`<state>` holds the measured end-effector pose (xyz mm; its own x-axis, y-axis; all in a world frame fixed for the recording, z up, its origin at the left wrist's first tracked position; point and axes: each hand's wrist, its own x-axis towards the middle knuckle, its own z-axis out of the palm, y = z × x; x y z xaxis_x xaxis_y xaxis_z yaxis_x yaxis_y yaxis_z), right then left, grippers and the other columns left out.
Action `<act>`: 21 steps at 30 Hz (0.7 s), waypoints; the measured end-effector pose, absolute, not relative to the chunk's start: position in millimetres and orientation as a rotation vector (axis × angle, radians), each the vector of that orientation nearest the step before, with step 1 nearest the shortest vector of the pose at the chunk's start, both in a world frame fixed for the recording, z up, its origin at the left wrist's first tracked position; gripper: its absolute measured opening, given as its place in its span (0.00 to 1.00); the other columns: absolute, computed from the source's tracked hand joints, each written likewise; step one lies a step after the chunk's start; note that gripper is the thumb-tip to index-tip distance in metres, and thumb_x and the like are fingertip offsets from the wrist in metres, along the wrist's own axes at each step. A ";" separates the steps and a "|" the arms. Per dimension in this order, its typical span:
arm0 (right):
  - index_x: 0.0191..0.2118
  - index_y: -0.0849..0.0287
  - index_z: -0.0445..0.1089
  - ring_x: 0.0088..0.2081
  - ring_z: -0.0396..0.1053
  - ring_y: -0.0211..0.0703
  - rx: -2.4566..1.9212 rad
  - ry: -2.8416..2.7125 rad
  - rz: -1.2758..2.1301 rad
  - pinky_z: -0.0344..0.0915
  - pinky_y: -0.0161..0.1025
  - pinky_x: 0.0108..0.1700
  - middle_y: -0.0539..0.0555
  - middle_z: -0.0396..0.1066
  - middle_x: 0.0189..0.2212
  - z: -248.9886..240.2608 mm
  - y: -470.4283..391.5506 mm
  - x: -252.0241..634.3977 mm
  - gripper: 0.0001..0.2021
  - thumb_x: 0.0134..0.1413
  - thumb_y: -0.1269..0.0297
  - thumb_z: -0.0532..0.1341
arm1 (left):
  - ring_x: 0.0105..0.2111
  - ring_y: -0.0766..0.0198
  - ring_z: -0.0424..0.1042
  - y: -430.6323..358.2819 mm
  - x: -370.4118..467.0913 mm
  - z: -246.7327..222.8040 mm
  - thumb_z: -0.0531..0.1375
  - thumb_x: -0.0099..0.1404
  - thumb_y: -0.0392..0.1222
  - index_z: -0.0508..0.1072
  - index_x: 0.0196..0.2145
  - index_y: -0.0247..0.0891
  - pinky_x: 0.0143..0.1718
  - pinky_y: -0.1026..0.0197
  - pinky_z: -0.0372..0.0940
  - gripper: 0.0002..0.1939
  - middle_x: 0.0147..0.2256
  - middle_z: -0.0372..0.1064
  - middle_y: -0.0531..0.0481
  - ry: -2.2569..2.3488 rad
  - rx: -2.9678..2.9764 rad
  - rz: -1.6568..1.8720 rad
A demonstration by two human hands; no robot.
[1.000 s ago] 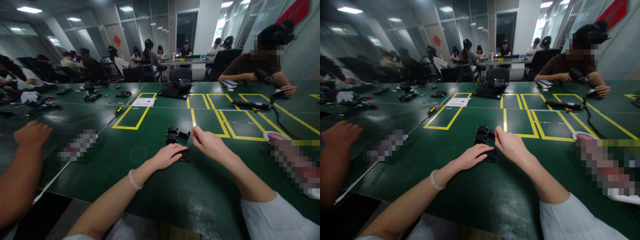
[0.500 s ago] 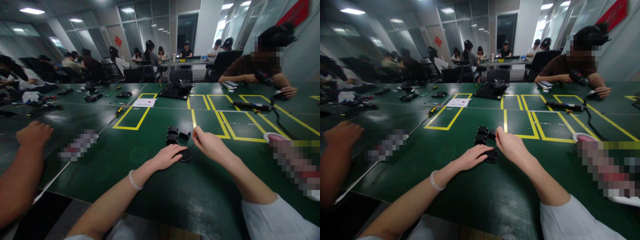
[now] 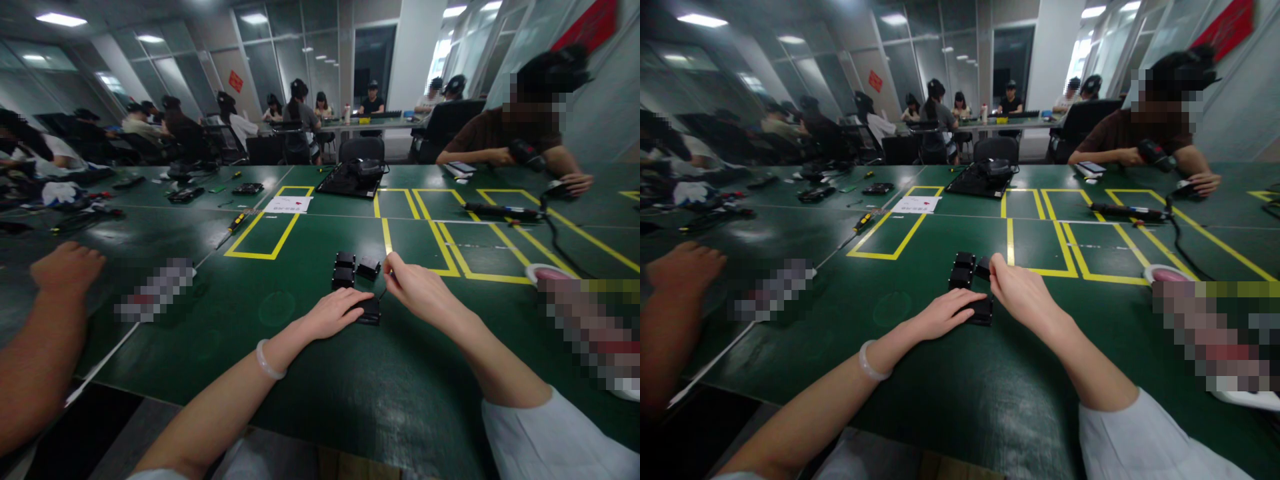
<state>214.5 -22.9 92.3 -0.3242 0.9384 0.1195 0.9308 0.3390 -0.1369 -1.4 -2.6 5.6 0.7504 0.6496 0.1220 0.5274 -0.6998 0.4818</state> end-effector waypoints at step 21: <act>0.42 0.57 0.59 0.29 0.69 0.44 -1.780 -2.425 0.038 0.44 0.35 0.25 0.54 0.72 0.28 94.5 -22.8 210.6 0.11 0.65 0.58 0.45 | 0.52 0.59 0.64 -2.5 -0.8 5.9 0.46 0.74 0.48 0.58 0.61 0.46 0.56 0.55 0.59 0.21 0.54 0.64 0.48 0.892 2.521 0.397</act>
<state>210.6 -22.8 94.5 -0.2939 0.9514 0.0921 0.9480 0.3025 -0.0989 -0.8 -2.5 5.9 0.7513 0.6487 0.1211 0.5242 -0.6982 0.4877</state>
